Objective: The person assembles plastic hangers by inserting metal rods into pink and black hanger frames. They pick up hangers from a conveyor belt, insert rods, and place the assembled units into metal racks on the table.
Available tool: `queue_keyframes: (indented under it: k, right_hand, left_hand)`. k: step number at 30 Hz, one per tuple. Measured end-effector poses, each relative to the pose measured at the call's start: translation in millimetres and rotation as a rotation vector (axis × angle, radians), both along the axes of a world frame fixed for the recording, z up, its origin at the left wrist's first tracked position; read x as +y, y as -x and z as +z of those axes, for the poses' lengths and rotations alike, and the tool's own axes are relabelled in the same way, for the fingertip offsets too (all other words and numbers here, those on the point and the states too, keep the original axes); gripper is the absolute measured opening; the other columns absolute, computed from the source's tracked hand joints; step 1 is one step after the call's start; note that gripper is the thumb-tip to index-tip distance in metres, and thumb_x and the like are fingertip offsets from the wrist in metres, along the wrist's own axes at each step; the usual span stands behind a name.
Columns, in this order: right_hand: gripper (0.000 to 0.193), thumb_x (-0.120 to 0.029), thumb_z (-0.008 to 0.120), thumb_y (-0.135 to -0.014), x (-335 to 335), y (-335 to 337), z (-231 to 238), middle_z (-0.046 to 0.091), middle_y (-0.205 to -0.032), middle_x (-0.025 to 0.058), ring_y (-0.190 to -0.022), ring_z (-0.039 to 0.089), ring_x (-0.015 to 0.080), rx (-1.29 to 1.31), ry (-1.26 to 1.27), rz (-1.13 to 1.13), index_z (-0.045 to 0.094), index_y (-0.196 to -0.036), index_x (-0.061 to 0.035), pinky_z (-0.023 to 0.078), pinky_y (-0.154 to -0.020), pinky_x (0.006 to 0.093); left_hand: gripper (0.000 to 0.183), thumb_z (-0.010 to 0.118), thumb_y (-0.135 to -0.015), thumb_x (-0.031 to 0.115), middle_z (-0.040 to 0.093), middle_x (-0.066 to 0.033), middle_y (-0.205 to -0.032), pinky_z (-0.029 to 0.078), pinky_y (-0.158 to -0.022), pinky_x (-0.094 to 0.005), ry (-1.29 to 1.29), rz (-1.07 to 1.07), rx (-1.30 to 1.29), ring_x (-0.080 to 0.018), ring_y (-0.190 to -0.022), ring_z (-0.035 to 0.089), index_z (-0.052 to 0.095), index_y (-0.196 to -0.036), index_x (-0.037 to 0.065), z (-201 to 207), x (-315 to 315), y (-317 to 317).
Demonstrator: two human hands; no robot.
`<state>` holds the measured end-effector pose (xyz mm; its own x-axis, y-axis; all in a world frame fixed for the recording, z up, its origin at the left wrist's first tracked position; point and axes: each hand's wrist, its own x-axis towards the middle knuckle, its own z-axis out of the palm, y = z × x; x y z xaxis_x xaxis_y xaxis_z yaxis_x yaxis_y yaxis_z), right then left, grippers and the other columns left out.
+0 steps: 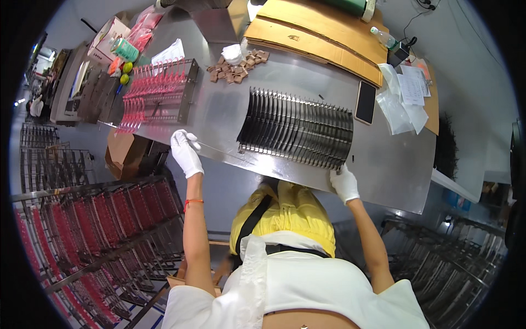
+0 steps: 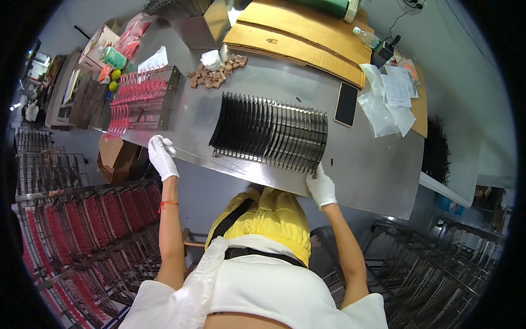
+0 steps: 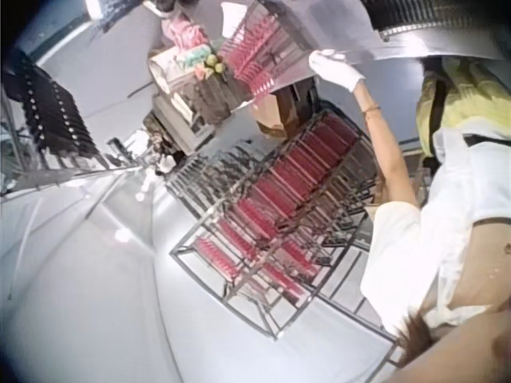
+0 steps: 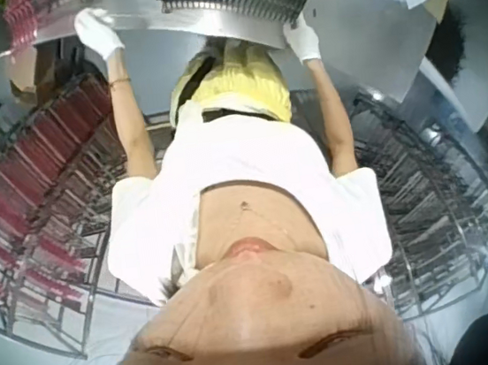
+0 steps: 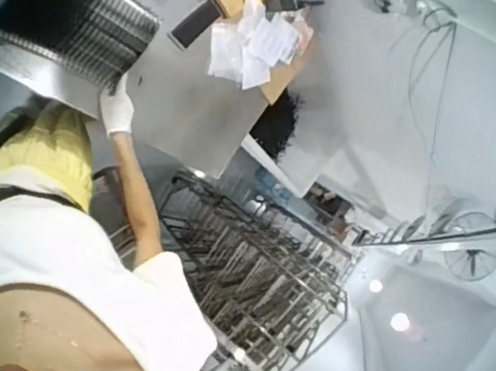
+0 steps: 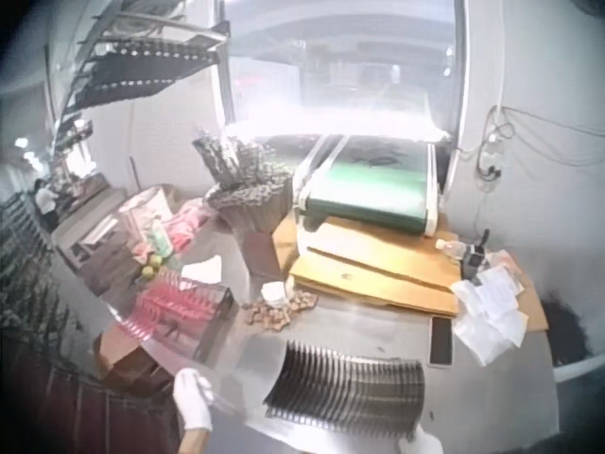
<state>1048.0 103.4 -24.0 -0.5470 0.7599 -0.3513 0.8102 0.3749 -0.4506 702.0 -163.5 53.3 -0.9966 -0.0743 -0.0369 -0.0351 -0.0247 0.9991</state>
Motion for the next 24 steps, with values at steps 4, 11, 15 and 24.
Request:
queue_keyframes:
  k: [4,11,15,24]
  right_hand:
    - [0.055,-0.025,0.058,-0.092,15,12,26,0.065,-0.068,0.0089,-0.055,0.06,0.0167,0.054,0.282,-0.146,0.045,-0.143,-0.0118,0.049,-0.058,0.0332]
    - [0.042,-0.014,0.055,-0.098,41,12,-16,0.057,-0.063,0.0002,-0.051,0.049,0.0087,0.29,0.425,-0.229,0.048,-0.138,-0.0059,0.041,-0.049,0.0263]
    - [0.033,-0.011,0.053,-0.098,34,16,-14,0.055,-0.063,0.0004,-0.05,0.048,0.0089,0.338,0.443,-0.265,0.051,-0.131,-0.009,0.041,-0.048,0.0263]
    - [0.014,-0.011,0.053,-0.099,33,18,-21,0.053,-0.063,0.0009,-0.049,0.047,0.0105,0.344,0.426,-0.301,0.055,-0.113,-0.0108,0.04,-0.046,0.0276]
  left_hand:
    - [0.023,0.041,-0.105,0.025,0.049,0.0038,-0.066,0.027,-0.041,-0.0185,-0.06,0.147,0.176,-0.0025,-0.049,0.036,0.055,-0.093,0.011,50,-33,36]
    - [0.025,0.046,-0.104,0.026,0.051,0.0008,-0.068,0.029,-0.043,-0.0202,-0.343,0.336,0.198,-0.0046,-0.051,0.038,0.057,-0.102,0.004,53,-75,78]
    - [0.023,0.045,-0.105,0.024,0.052,0.0,-0.068,0.031,-0.043,-0.019,-0.48,0.246,0.154,-0.0048,-0.05,0.039,0.056,-0.102,0.004,42,-71,84]
    - [0.023,0.045,-0.105,0.024,0.052,-0.0006,-0.068,0.031,-0.042,-0.0191,-0.487,0.293,0.132,-0.0047,-0.05,0.039,0.055,-0.103,0.004,28,-93,86]
